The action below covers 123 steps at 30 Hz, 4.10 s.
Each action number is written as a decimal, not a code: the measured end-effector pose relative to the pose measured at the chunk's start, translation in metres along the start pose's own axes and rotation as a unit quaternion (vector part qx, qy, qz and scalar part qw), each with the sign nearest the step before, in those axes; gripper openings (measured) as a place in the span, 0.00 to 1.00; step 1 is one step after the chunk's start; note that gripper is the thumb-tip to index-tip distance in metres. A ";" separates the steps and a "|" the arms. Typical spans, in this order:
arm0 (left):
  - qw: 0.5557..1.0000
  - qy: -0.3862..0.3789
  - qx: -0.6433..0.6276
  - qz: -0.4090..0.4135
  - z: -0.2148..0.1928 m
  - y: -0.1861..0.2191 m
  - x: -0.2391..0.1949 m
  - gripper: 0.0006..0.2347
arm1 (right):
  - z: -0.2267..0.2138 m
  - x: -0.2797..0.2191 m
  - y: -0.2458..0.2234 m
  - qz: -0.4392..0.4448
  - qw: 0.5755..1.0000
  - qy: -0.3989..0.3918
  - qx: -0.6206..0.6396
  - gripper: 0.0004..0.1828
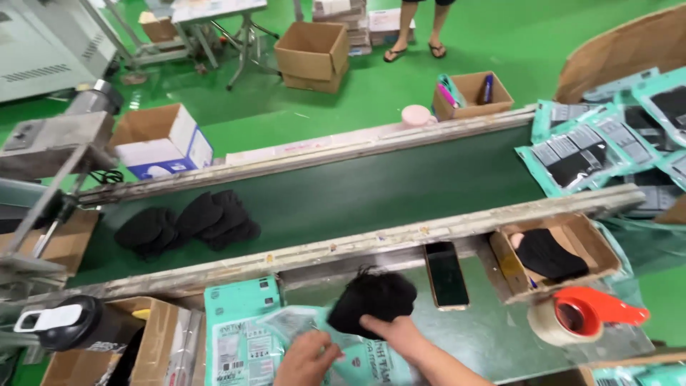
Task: Packing black face masks into teal plastic pouches on a conveyor belt.
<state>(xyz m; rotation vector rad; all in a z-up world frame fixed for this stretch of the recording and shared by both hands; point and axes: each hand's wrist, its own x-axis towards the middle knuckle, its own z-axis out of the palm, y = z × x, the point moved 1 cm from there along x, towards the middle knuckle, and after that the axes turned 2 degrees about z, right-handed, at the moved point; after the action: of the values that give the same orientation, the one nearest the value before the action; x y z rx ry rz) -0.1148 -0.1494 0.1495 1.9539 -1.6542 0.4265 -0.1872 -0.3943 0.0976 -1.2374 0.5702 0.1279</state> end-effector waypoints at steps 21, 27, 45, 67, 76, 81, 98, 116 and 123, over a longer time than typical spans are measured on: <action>0.957 0.123 0.009 -0.263 -0.040 0.012 0.036 0.03 | 0.031 -0.047 -0.022 -0.141 0.937 -0.272 -0.166 0.22; 0.956 0.084 -0.038 -0.279 -0.028 0.028 0.044 0.03 | 0.031 -0.040 -0.004 -0.212 0.834 -0.296 -0.415 0.12; 0.953 0.010 -0.158 -0.259 -0.019 0.009 0.030 0.10 | 0.024 -0.057 -0.050 -0.317 0.853 -0.235 -0.342 0.17; 0.977 0.068 -0.083 -0.186 0.009 -0.004 0.001 0.06 | 0.025 -0.063 -0.080 -0.400 0.803 -0.131 -0.423 0.14; 0.953 0.169 -0.071 -0.243 0.066 -0.062 -0.068 0.08 | -0.070 -0.017 -0.075 -0.367 0.817 -0.091 -0.436 0.10; 0.922 0.181 -0.083 -0.331 0.088 -0.073 -0.085 0.12 | -0.247 0.012 -0.125 -0.255 0.828 0.313 -0.389 0.14; 0.979 0.015 0.059 -0.195 0.303 -0.071 -0.128 0.30 | -0.440 -0.011 -0.239 -0.029 0.346 0.493 -0.797 0.29; 0.947 -0.024 0.041 -0.317 0.113 0.028 0.022 0.25 | -0.357 -0.058 -0.205 -0.078 0.534 0.369 -0.757 0.15; 0.941 0.140 0.040 -0.307 0.025 -0.085 0.080 0.22 | -0.094 -0.043 -0.081 -0.330 0.763 0.031 -0.554 0.18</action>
<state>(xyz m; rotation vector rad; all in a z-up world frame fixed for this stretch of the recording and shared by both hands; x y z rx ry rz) -0.0190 -0.2195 0.1572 2.2160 -0.8011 0.4952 -0.2243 -0.4986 0.1677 -2.5518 0.0101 -0.2205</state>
